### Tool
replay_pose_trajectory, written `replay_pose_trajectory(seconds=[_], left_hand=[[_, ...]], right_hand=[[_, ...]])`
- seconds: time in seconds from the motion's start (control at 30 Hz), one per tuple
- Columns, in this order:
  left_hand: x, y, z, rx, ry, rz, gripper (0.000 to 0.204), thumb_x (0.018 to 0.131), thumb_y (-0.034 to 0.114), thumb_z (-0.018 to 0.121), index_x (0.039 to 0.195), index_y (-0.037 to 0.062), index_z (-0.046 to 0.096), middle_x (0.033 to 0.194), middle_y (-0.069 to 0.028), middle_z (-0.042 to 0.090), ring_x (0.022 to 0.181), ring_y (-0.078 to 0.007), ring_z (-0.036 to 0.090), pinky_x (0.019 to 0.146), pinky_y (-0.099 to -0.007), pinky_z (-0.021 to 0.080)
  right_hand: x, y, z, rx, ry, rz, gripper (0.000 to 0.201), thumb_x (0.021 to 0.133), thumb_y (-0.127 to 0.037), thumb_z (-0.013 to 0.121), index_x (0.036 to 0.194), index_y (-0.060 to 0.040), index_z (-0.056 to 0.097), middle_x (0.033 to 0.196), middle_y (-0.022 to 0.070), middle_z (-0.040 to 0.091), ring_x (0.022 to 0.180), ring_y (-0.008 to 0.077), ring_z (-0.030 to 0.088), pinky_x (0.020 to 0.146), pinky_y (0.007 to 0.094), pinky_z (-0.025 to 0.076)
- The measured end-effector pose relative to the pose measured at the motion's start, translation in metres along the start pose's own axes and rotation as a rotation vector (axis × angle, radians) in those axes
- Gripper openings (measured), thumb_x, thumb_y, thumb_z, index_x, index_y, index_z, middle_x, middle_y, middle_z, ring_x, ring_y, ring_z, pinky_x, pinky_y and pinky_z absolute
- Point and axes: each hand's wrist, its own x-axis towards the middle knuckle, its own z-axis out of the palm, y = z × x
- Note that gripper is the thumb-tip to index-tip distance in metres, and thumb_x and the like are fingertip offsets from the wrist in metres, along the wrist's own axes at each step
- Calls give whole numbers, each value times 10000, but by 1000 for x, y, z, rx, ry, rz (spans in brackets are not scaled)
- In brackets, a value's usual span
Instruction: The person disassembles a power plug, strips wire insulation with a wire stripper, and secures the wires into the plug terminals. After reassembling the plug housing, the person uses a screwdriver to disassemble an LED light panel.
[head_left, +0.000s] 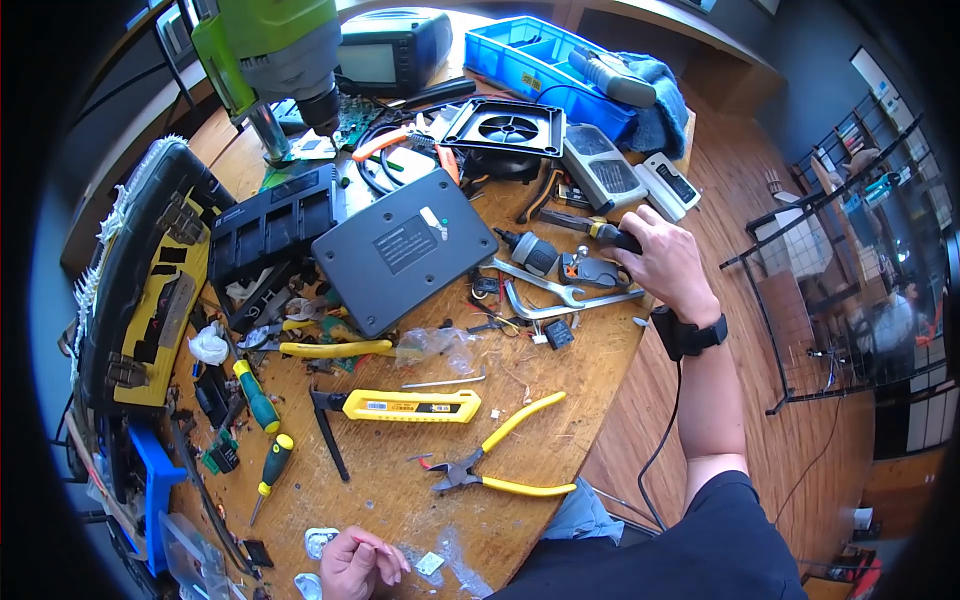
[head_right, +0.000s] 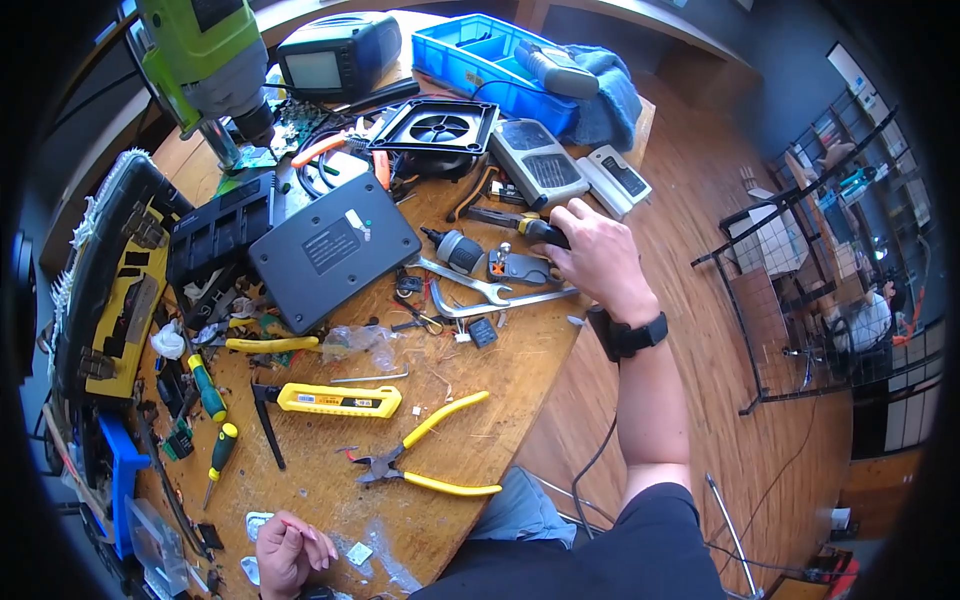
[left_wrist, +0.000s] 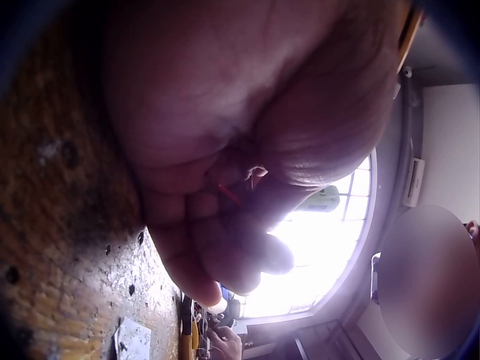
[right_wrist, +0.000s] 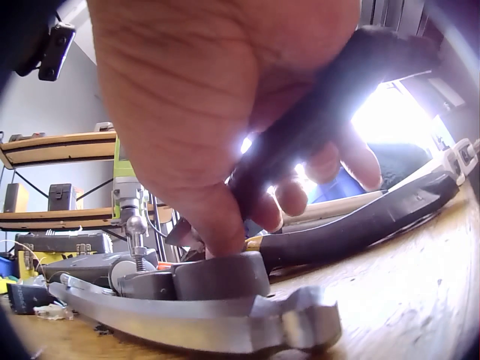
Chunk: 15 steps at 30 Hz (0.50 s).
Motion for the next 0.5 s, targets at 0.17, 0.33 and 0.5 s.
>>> replay_pose_trajectory(seconds=[0.17,0.33,0.5], left_hand=[[4,-10,-6,-23,-52,144,269,949,234,463,869,-21,499,521,-118,518,464,-210,527,605,-400,484],[3,-12,-8,-54,-48,122,263,947,224,465,884,-28,512,533,-119,525,478,-211,534,617,-403,485],[3,-10,-8,-76,-51,99,266,944,217,470,884,-37,520,550,-119,533,493,-211,542,629,-406,487]], right_hand=[[3,1,6,64,45,-52,308,754,-296,686,888,-48,561,819,105,584,793,303,602,657,386,474],[1,2,10,127,-15,-36,228,809,-208,631,869,-8,540,848,144,581,801,319,575,698,399,451],[0,3,9,174,-55,-40,188,808,-162,614,882,2,561,881,154,587,861,321,547,770,395,432]])
